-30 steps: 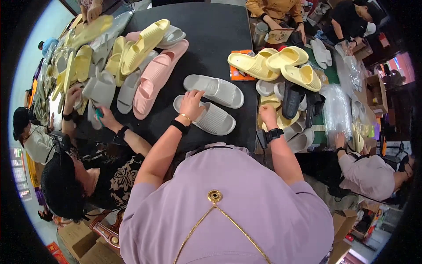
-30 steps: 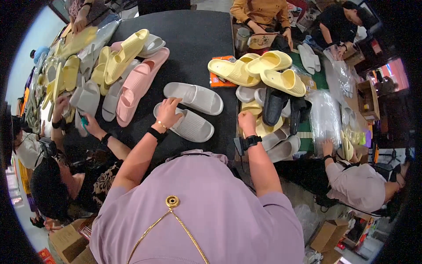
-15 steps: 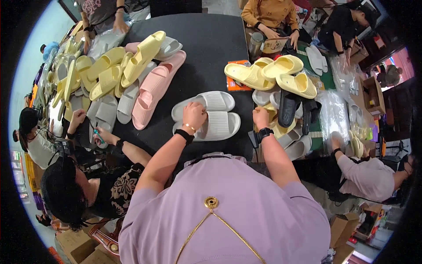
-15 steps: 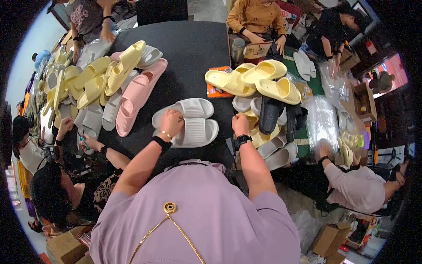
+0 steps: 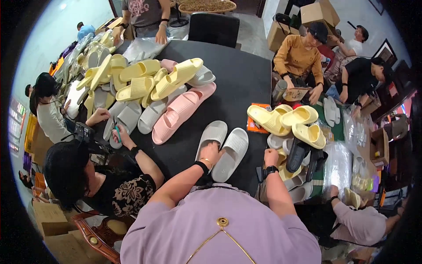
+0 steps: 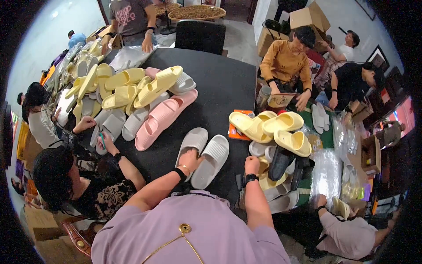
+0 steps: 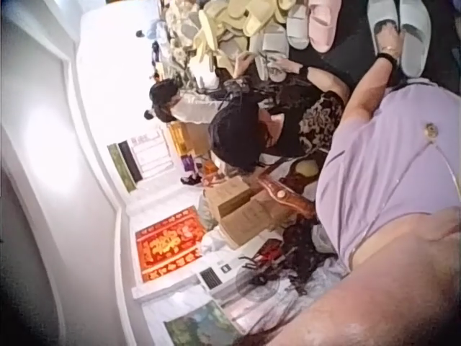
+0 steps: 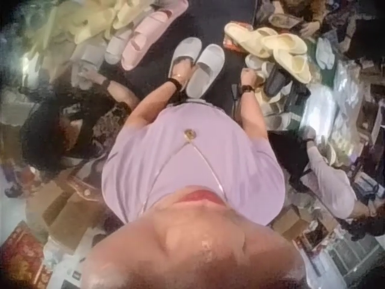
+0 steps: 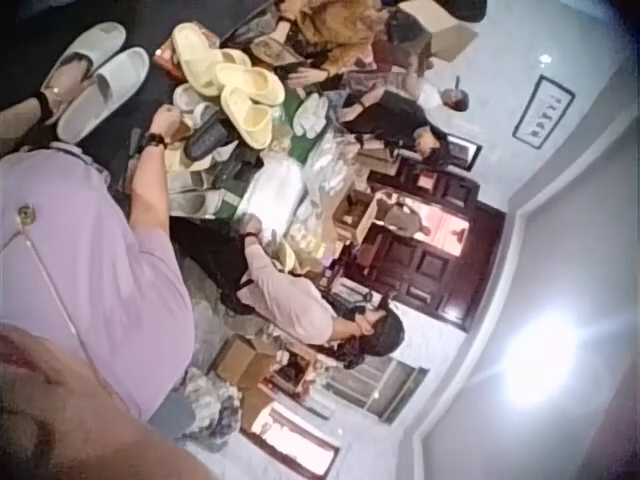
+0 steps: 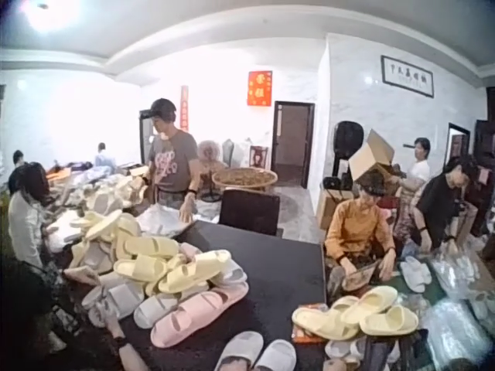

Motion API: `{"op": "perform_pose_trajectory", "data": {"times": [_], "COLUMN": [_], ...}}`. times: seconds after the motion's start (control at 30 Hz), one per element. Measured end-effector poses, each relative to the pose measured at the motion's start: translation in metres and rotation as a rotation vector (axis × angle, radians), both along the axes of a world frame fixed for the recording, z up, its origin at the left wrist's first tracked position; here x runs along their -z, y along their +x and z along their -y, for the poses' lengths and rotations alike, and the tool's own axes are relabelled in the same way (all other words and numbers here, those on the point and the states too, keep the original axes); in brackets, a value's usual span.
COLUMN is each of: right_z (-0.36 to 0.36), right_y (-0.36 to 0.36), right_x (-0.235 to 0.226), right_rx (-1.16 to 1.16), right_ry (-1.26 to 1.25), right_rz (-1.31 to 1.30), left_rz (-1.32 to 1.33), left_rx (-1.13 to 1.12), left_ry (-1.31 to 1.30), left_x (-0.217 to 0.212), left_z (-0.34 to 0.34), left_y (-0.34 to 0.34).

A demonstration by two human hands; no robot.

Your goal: Trim excess material and assemble components for slippers and sandals.

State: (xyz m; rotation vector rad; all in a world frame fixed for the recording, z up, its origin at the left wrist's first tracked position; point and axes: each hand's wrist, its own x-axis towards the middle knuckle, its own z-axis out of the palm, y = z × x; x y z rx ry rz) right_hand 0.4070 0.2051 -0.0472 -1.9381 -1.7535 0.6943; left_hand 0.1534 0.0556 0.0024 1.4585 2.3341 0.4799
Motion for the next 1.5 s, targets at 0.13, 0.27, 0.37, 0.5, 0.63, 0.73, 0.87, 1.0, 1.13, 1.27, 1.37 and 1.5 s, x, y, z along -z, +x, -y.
{"op": "perform_pose_trajectory", "data": {"times": [0.13, 0.27, 0.37, 0.5, 0.63, 0.73, 0.87, 1.0, 1.13, 1.27, 1.37, 1.5], "right_z": [0.002, 0.001, 0.006, 0.014, 0.021, 0.028, 0.042, 0.068, 0.088, 0.108, 0.116, 0.121], "right_y": [0.001, 0.001, -0.004, 0.0, 0.008, 0.005, -0.017, -0.052, -0.066, -0.074, -0.076, -0.074], "right_x": [-0.008, -0.005, -0.017, -0.026, -0.029, -0.044, -0.084, -0.129, -0.136, -0.154, -0.154, -0.149], "right_rx": [-0.045, 0.011, 0.02, 0.042, -0.014, -0.052, -0.214, -0.386, -0.524, -0.737, -0.846, -0.969], "right_ry": [-0.018, -0.016, 0.016, 0.088, 0.126, 0.141, 0.156, 0.1, 0.187, 0.179, 0.191, 0.11], "right_rz": [0.046, 0.023, 0.054, -0.015, -0.166, -0.272, -0.455, -0.5, -0.489, -0.478, -0.5, -0.464], "left_rz": [-0.012, -0.023, 0.027, 0.084, 0.094, 0.236, 0.434, 0.707, 0.864, 0.856, 1.008, 1.153], "left_rx": [0.074, 0.042, 0.013, -0.02, 0.045, 0.115, 0.149, 0.089, 0.015, 0.051, 0.073, 0.089], "left_ry": [-0.012, 0.01, -0.018, -0.041, 0.008, 0.004, 0.221, 0.269, 0.297, 0.077, -0.111, -0.079], "left_x": [0.007, 0.01, 0.008, -0.003, -0.011, -0.026, -0.029, -0.051, -0.063, -0.063, -0.074, -0.077], "left_z": [-0.007, -0.011, -0.007, -0.003, 0.01, 0.012, 0.0, -0.009, -0.013, -0.009, -0.004, -0.001], "left_y": [0.001, 0.007, 0.015, 0.015, 0.009, 0.007, 0.013, 0.02, 0.021, 0.013, 0.011, 0.007]}}
